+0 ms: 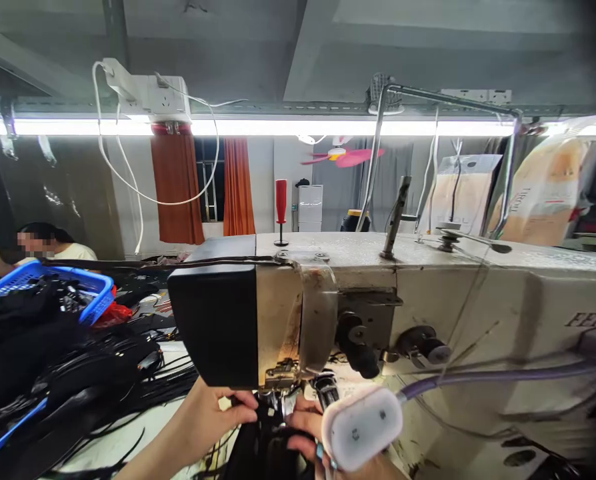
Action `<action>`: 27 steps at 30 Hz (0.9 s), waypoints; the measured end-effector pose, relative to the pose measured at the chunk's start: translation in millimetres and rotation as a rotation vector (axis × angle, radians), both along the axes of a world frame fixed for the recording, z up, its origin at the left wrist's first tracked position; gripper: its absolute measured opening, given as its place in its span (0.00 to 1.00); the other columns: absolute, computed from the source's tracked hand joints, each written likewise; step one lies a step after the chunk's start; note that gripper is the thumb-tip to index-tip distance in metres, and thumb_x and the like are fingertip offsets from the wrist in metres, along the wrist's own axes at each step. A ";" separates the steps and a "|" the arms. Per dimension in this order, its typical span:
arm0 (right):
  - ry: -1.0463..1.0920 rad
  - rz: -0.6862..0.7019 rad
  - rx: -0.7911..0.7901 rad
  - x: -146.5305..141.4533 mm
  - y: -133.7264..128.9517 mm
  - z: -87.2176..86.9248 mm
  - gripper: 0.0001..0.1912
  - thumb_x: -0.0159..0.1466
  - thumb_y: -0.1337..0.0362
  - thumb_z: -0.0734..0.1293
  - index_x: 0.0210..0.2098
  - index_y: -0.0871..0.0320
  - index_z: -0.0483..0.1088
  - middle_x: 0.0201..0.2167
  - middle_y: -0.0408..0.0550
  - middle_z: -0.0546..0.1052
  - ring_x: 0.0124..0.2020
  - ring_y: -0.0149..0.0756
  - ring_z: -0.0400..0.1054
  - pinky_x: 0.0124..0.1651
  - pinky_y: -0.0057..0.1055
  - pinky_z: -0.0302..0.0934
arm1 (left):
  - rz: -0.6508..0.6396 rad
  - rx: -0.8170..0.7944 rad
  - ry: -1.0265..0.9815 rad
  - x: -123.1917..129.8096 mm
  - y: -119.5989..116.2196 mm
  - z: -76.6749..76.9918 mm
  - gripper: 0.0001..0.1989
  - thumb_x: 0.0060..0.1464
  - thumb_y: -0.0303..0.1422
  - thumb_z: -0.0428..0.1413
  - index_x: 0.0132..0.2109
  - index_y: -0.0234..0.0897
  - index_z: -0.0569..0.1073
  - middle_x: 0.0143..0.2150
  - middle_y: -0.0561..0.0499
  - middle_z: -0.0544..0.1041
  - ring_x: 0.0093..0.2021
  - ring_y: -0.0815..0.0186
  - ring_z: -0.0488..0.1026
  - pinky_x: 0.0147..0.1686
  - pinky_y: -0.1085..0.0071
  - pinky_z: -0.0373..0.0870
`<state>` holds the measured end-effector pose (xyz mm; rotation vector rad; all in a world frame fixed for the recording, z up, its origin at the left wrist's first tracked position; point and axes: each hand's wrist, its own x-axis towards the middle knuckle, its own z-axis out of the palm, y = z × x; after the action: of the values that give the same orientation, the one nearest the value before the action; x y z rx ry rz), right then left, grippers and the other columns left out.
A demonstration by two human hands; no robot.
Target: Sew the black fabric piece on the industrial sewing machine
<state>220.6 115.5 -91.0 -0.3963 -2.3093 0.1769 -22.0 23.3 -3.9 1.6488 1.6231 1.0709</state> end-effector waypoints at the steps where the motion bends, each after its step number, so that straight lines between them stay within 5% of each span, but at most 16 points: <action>1: -0.015 0.029 -0.047 -7.3 2.6 -6.2 0.18 0.62 0.63 0.65 0.52 0.48 0.73 0.42 0.50 0.79 0.38 0.46 0.76 0.38 0.32 0.75 | 0.017 -0.060 -0.044 1.1 2.5 2.7 0.04 0.42 0.32 0.62 0.29 0.39 0.81 0.33 0.52 0.84 0.39 0.58 0.80 0.42 0.70 0.75; 6: -0.129 0.066 -0.176 -36.8 14.6 -18.0 0.20 0.61 0.70 0.66 0.49 0.43 0.75 0.30 0.42 0.80 0.27 0.36 0.76 0.27 0.21 0.71 | -0.017 -0.113 -0.091 7.5 13.9 13.1 0.09 0.39 0.34 0.61 0.32 0.37 0.80 0.35 0.50 0.84 0.42 0.54 0.79 0.46 0.65 0.73; 9: -0.126 0.069 -0.176 -24.7 14.5 -15.5 0.21 0.62 0.69 0.65 0.51 0.44 0.74 0.36 0.43 0.81 0.34 0.37 0.77 0.34 0.22 0.72 | -0.006 -0.108 -0.080 13.1 13.5 14.5 0.13 0.41 0.35 0.61 0.37 0.39 0.81 0.40 0.52 0.84 0.46 0.54 0.78 0.50 0.64 0.71; 13: -0.081 0.001 -0.074 1.5 8.6 -19.5 0.25 0.58 0.64 0.70 0.55 0.45 0.71 0.48 0.45 0.79 0.44 0.47 0.76 0.47 0.31 0.72 | 0.031 -0.150 -0.115 21.2 11.3 13.2 0.10 0.43 0.33 0.60 0.34 0.40 0.82 0.37 0.55 0.84 0.42 0.57 0.79 0.44 0.69 0.74; 17: -0.038 -0.084 0.026 4.1 7.4 -25.5 0.29 0.59 0.68 0.67 0.61 0.50 0.66 0.51 0.49 0.78 0.45 0.47 0.77 0.46 0.29 0.73 | 0.043 -0.116 -0.133 26.0 13.0 9.6 0.05 0.43 0.31 0.60 0.23 0.40 0.79 0.34 0.57 0.84 0.41 0.57 0.80 0.43 0.70 0.75; 20: -0.077 -0.023 0.028 -1.1 9.6 -21.7 0.26 0.62 0.71 0.63 0.59 0.52 0.68 0.49 0.47 0.79 0.45 0.40 0.77 0.46 0.22 0.71 | 0.075 -0.096 -0.020 25.0 11.7 -0.5 0.06 0.46 0.30 0.59 0.25 0.41 0.81 0.33 0.57 0.84 0.39 0.57 0.81 0.39 0.69 0.77; 23: -0.107 -0.003 0.030 -2.3 11.0 -16.3 0.22 0.65 0.69 0.62 0.58 0.51 0.69 0.52 0.47 0.77 0.48 0.38 0.75 0.49 0.23 0.70 | 0.153 0.327 0.265 22.2 3.5 -16.5 0.06 0.49 0.30 0.60 0.33 0.42 0.82 0.31 0.53 0.84 0.33 0.59 0.81 0.34 0.70 0.78; 25: -0.111 -0.009 0.036 -1.3 11.2 -16.2 0.21 0.67 0.67 0.62 0.58 0.52 0.68 0.56 0.50 0.74 0.52 0.41 0.73 0.54 0.29 0.69 | 0.112 0.750 0.471 21.8 -3.1 -25.8 0.08 0.52 0.27 0.58 0.37 0.40 0.81 0.33 0.49 0.84 0.34 0.61 0.80 0.35 0.70 0.78; 27: -0.113 -0.009 0.038 -0.3 11.6 -19.4 0.19 0.69 0.65 0.61 0.58 0.53 0.67 0.58 0.52 0.71 0.54 0.41 0.71 0.54 0.35 0.70 | 0.028 1.004 0.641 22.3 -6.2 -32.7 0.12 0.53 0.22 0.54 0.42 0.37 0.79 0.36 0.46 0.83 0.37 0.62 0.79 0.39 0.70 0.77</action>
<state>220.3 127.2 -110.4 -0.4063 -2.4180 0.1082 0.3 17.1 -36.7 2.8515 1.5328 1.6347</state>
